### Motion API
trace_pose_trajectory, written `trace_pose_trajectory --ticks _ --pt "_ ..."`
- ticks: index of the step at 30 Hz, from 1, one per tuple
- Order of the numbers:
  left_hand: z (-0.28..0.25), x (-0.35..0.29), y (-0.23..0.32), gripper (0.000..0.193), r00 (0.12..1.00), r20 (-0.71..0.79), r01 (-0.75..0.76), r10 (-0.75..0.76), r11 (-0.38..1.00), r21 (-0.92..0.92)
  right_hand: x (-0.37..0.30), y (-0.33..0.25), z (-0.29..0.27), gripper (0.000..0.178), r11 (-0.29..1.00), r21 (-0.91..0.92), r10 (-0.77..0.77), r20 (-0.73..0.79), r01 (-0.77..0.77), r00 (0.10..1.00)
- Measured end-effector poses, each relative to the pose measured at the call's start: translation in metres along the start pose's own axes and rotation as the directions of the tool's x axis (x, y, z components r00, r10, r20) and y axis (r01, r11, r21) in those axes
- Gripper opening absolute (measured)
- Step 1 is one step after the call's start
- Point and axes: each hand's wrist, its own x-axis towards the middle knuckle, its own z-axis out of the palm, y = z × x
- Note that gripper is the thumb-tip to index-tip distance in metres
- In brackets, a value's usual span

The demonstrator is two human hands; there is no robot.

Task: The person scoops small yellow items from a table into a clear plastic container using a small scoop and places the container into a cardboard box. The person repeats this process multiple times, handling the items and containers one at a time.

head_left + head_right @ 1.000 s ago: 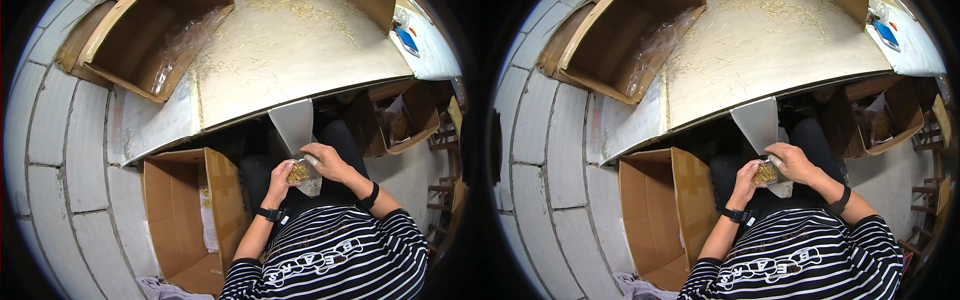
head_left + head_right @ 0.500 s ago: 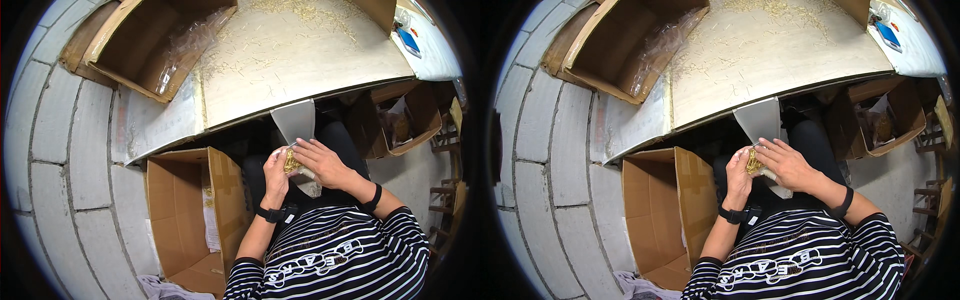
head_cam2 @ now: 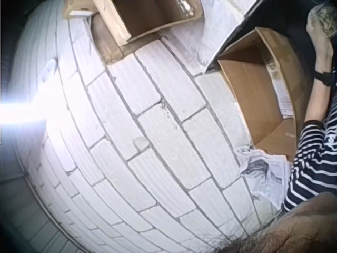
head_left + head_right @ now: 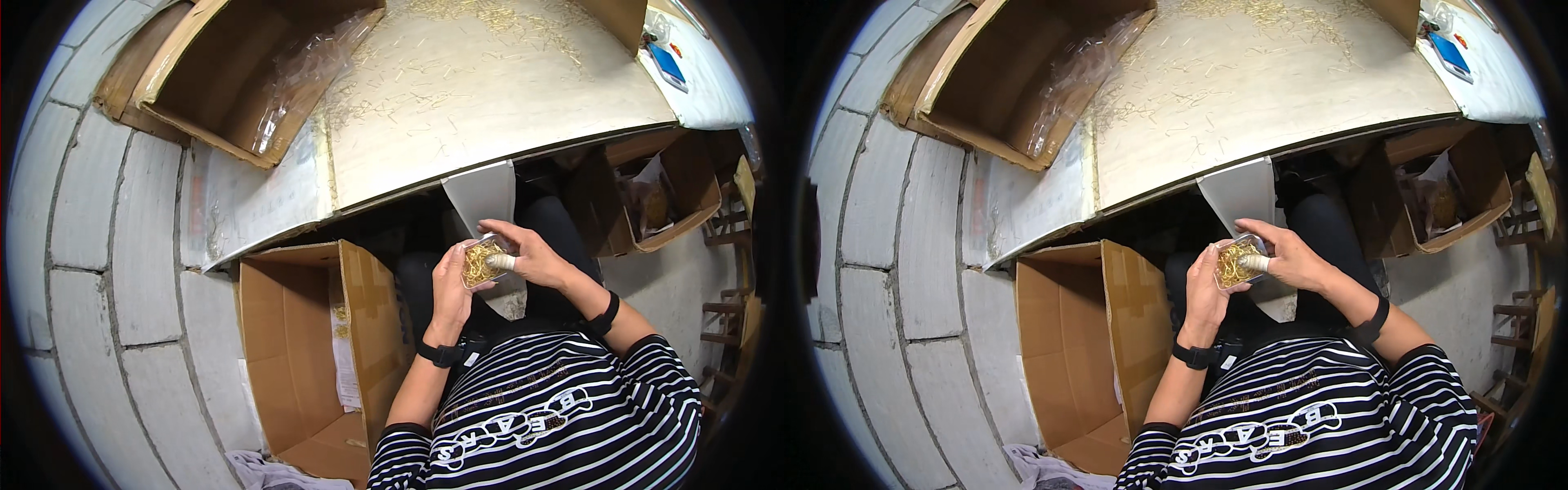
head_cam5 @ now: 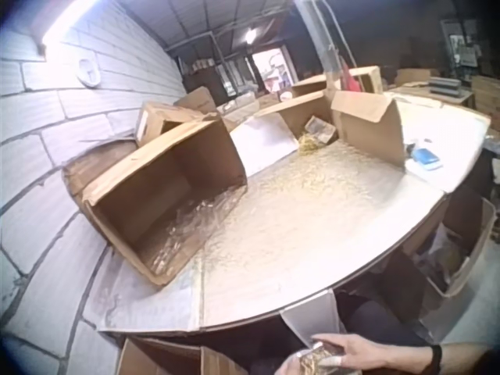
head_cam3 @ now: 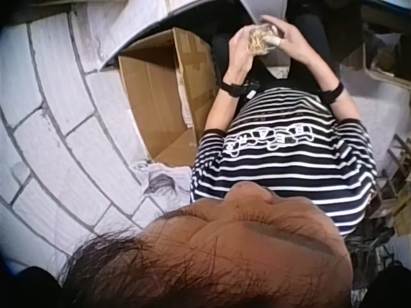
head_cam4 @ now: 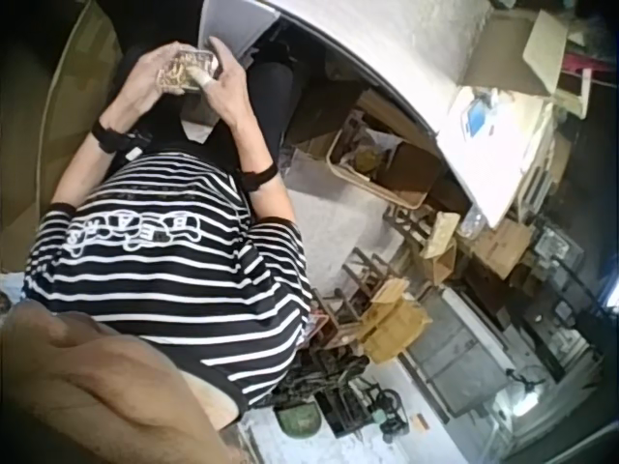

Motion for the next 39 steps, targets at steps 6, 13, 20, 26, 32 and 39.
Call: trace_pose_trajectory --ticks 6,13,20,26,32,39 --pt "0.0 -0.005 0.009 0.035 0.989 0.125 -0.053 0.085 0.969 -0.241 0.001 0.002 -0.022 0.044 0.94 0.333 0.092 -0.027 -0.078 0.995" --pt "0.012 -0.009 0.002 0.035 0.991 0.085 -0.095 0.1 0.994 -0.06 -0.003 -0.011 0.002 0.051 0.99 -0.109 0.081 -0.076 -0.089 0.994" --pt "0.004 -0.008 0.002 0.032 0.995 -0.013 -0.104 0.103 0.994 -0.045 -0.007 -0.006 0.006 0.054 0.975 -0.186 -0.141 -0.09 0.123 0.986" --pt "0.005 -0.006 0.001 0.034 0.994 -0.033 -0.107 0.105 0.992 -0.062 -0.006 -0.014 0.01 0.059 0.688 -0.678 -0.279 0.083 0.26 0.957" --pt "-0.002 -0.004 -0.002 0.03 0.999 -0.028 -0.045 0.046 0.998 0.034 -0.003 -0.029 0.006 0.06 0.647 -0.697 -0.35 0.086 0.307 0.933" --pt "0.0 -0.006 0.01 0.03 0.99 -0.058 -0.129 0.127 0.991 -0.026 -0.008 -0.017 0.003 0.045 0.55 -0.662 -0.507 0.219 0.509 0.833"
